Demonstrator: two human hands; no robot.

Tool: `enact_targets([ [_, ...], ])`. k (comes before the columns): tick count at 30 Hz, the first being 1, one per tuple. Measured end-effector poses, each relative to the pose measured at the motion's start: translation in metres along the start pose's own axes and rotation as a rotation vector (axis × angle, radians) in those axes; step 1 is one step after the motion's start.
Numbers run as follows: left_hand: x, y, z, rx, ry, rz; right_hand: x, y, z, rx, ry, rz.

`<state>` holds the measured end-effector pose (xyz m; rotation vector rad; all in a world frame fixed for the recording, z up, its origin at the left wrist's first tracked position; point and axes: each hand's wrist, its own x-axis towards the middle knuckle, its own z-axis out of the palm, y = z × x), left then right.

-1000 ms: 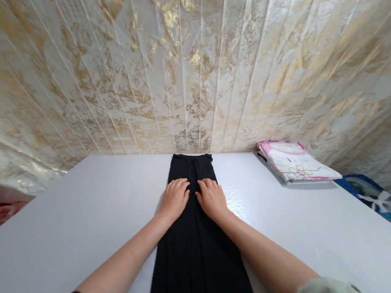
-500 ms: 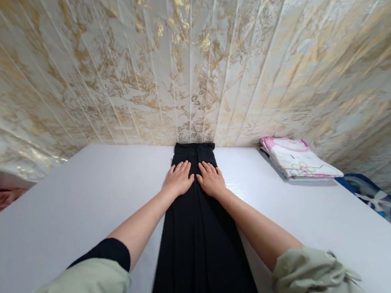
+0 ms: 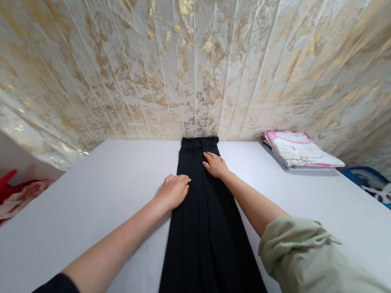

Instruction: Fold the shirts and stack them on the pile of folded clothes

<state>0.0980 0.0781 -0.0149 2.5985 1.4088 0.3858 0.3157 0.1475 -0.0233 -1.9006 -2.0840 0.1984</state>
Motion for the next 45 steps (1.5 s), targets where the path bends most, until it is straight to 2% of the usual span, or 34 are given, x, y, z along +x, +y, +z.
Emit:
enact_targets([
  [5,-0.084,0.005,-0.020,-0.151,-0.029,0.050,-0.023,-0.008,-0.034,0.040,0.030,-0.047],
  [9,-0.116,0.015,-0.020,-0.273,0.026,-0.030,-0.064,-0.025,-0.040,0.087,-0.111,-0.067],
  [12,-0.123,0.025,-0.014,-0.270,0.085,-0.143,-0.090,-0.039,-0.030,0.106,-0.197,-0.028],
  [18,-0.124,0.035,-0.008,-0.216,0.119,-0.237,-0.107,-0.058,-0.017,0.067,-0.159,0.089],
  [29,-0.125,0.031,-0.002,-0.216,0.143,-0.224,-0.108,-0.050,-0.019,0.046,-0.123,0.114],
  [34,-0.127,0.029,-0.004,-0.257,0.136,-0.211,-0.119,-0.051,-0.028,0.116,-0.093,-0.012],
  [39,-0.144,0.039,-0.010,-0.311,0.116,-0.175,-0.148,-0.048,-0.044,0.227,-0.102,-0.157],
  [45,-0.180,0.078,-0.021,-0.324,0.001,0.004,-0.201,-0.039,-0.061,0.274,-0.226,-0.088],
])
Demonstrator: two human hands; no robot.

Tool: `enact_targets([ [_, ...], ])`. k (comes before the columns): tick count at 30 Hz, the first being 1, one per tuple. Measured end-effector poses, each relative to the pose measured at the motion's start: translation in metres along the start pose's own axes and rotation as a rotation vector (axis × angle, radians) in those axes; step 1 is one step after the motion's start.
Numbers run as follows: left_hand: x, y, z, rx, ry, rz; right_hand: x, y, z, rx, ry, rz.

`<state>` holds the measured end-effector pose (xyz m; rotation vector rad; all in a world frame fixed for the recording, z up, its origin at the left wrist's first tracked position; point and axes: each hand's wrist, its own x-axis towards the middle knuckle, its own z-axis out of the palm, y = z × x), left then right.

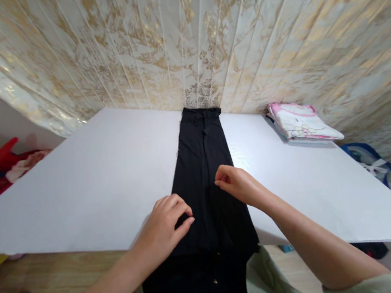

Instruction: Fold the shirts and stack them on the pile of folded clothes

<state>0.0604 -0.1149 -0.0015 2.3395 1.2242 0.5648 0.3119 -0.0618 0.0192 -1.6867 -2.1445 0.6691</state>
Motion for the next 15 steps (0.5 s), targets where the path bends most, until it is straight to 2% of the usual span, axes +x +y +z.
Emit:
enact_targets([
  [4,-0.016,0.024,0.012,0.002,-0.127,0.085,-0.044,-0.007,0.003,0.036,-0.074,0.052],
  [8,-0.021,0.033,0.027,0.070,-0.117,0.082,-0.086,-0.021,0.020,-0.001,-0.103,0.091],
  [12,-0.021,0.037,0.032,0.091,-0.084,0.053,-0.109,-0.036,0.040,-0.067,-0.017,0.057],
  [15,-0.023,0.043,0.028,0.052,-0.057,0.043,-0.116,-0.046,0.046,-0.053,0.061,0.040],
])
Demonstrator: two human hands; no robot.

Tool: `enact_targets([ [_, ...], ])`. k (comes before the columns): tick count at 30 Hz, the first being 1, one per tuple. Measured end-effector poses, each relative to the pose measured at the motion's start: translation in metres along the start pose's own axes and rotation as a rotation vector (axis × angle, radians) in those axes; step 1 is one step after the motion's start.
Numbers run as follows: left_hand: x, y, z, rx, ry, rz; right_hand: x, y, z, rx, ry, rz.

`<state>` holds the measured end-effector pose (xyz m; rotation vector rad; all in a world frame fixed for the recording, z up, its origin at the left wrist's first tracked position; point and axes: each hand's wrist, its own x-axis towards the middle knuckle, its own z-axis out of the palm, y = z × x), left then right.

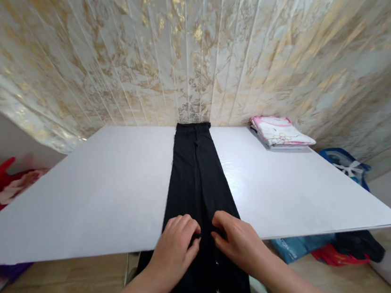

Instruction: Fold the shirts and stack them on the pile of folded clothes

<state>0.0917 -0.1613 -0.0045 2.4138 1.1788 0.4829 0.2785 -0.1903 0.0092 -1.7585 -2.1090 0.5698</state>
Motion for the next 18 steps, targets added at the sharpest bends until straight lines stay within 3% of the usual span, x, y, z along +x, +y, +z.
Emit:
enact_targets([
  [2,-0.001,0.004,-0.005,-0.015,-0.002,-0.002,-0.001,-0.004,-0.003,0.050,-0.025,-0.036],
  [5,0.002,0.004,-0.016,-0.060,-0.059,0.019,0.009,0.002,-0.016,0.127,-0.182,-0.124],
  [7,0.012,-0.003,-0.027,-0.092,-0.028,0.027,0.029,0.015,-0.030,0.113,-0.166,-0.121],
  [8,0.021,-0.010,-0.033,-0.094,0.020,0.025,0.043,0.025,-0.037,0.079,-0.081,-0.090],
  [11,0.061,-0.040,-0.046,-0.033,0.178,0.015,0.092,0.052,-0.052,-0.022,0.105,-0.030],
  [13,0.095,-0.064,-0.049,0.043,0.219,0.001,0.125,0.063,-0.053,-0.082,0.123,-0.044],
  [18,0.172,-0.109,-0.031,0.277,0.134,-0.009,0.189,0.068,-0.028,-0.251,0.096,-0.108],
])
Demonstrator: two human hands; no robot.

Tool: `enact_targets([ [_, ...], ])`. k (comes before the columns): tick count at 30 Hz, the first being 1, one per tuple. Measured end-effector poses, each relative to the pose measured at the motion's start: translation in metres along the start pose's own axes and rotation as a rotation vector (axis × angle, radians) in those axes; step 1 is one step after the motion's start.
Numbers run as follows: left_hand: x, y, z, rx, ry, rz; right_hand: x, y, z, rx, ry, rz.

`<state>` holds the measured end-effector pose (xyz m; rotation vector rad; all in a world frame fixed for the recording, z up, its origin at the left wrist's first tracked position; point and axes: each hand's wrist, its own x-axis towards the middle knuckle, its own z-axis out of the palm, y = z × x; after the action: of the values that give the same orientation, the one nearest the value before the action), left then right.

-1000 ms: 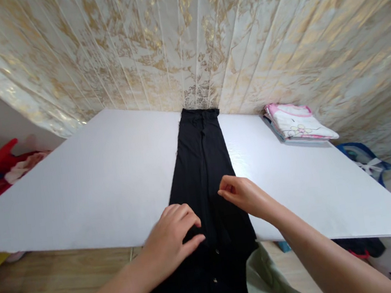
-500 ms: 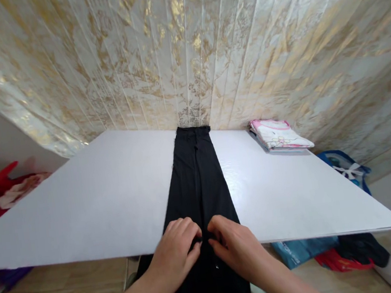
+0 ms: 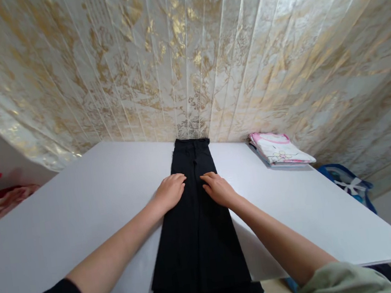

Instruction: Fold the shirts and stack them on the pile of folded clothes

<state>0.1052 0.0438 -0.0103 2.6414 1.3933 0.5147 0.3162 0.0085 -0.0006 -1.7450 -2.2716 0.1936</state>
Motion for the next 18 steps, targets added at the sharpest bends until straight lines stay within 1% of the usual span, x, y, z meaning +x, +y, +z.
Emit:
enact_targets([
  [4,0.029,-0.008,0.027,0.055,-0.062,-0.024,0.031,0.009,0.028,-0.083,-0.019,0.045],
  [7,0.043,-0.013,0.036,0.096,-0.093,-0.032,0.050,0.021,0.039,-0.100,0.000,0.056],
  [12,0.077,-0.027,0.041,0.115,-0.119,-0.068,0.083,0.037,0.045,-0.120,0.014,0.072],
  [18,0.121,-0.047,0.047,0.107,-0.139,-0.089,0.121,0.048,0.047,-0.132,0.047,0.111],
])
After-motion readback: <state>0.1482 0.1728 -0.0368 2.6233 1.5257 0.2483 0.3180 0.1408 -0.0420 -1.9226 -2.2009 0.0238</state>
